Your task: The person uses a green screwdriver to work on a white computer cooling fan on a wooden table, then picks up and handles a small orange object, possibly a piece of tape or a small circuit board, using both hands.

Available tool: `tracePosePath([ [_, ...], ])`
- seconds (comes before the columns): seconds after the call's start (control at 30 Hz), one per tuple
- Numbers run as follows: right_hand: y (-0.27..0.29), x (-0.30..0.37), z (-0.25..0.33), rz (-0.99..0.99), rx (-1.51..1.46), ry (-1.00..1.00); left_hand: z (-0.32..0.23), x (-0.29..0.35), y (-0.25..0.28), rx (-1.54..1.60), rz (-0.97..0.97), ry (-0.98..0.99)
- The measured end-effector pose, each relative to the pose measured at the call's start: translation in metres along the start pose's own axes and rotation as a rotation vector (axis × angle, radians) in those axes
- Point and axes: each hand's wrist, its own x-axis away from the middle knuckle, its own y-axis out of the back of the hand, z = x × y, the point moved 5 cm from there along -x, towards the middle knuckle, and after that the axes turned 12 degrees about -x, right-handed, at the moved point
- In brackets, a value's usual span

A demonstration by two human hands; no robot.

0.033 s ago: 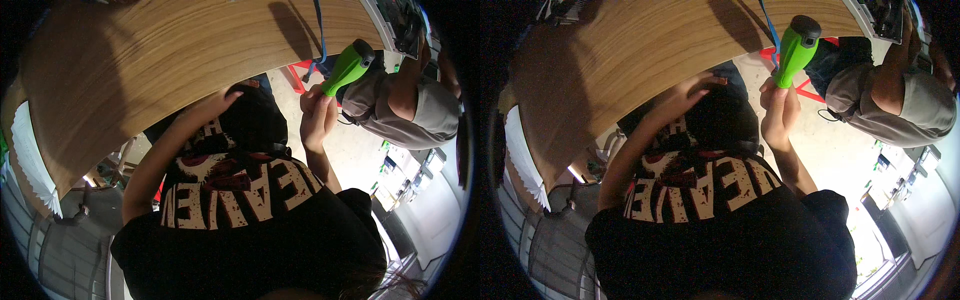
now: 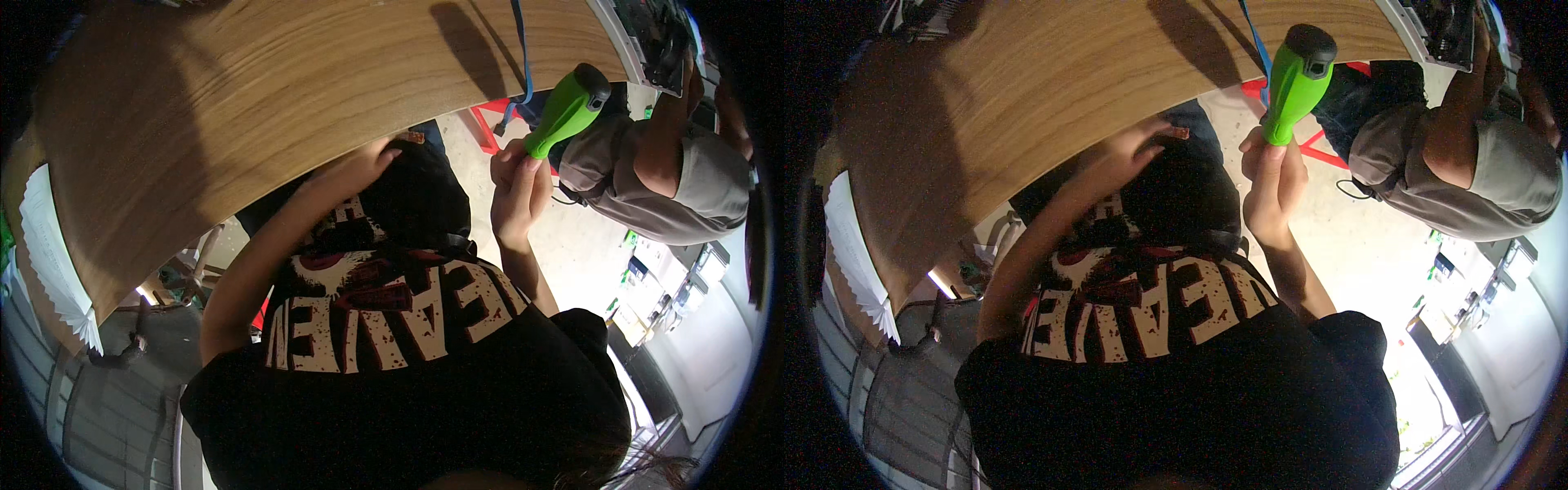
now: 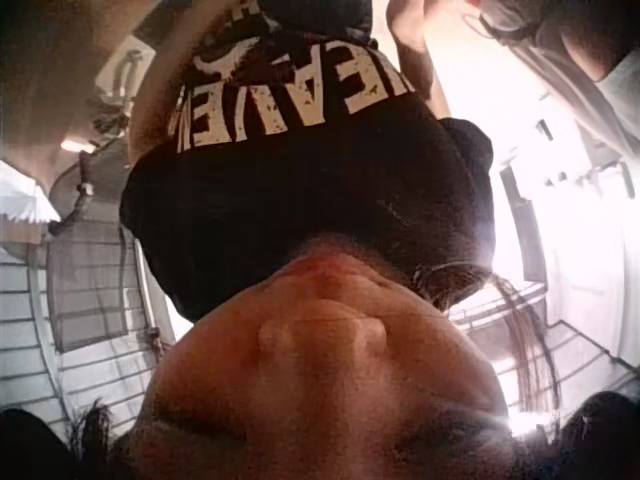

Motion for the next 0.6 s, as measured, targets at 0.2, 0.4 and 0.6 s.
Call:
tracePosePath([
  [0.2,-0.012,-0.003,0.008,-0.039,-0.022,0.031,-0.021,-0.011,0.002,-0.132,-0.005,-0.122],
  [0.4,-0.015,0.0,0.007,-0.018,-0.012,0.038,-0.063,0.009,0.061,0.273,0.16,-0.119],
  [0.6,-0.017,-0.01,0.012,0.047,0.0,0.054,-0.07,0.016,0.073,0.504,0.505,-0.189],
])
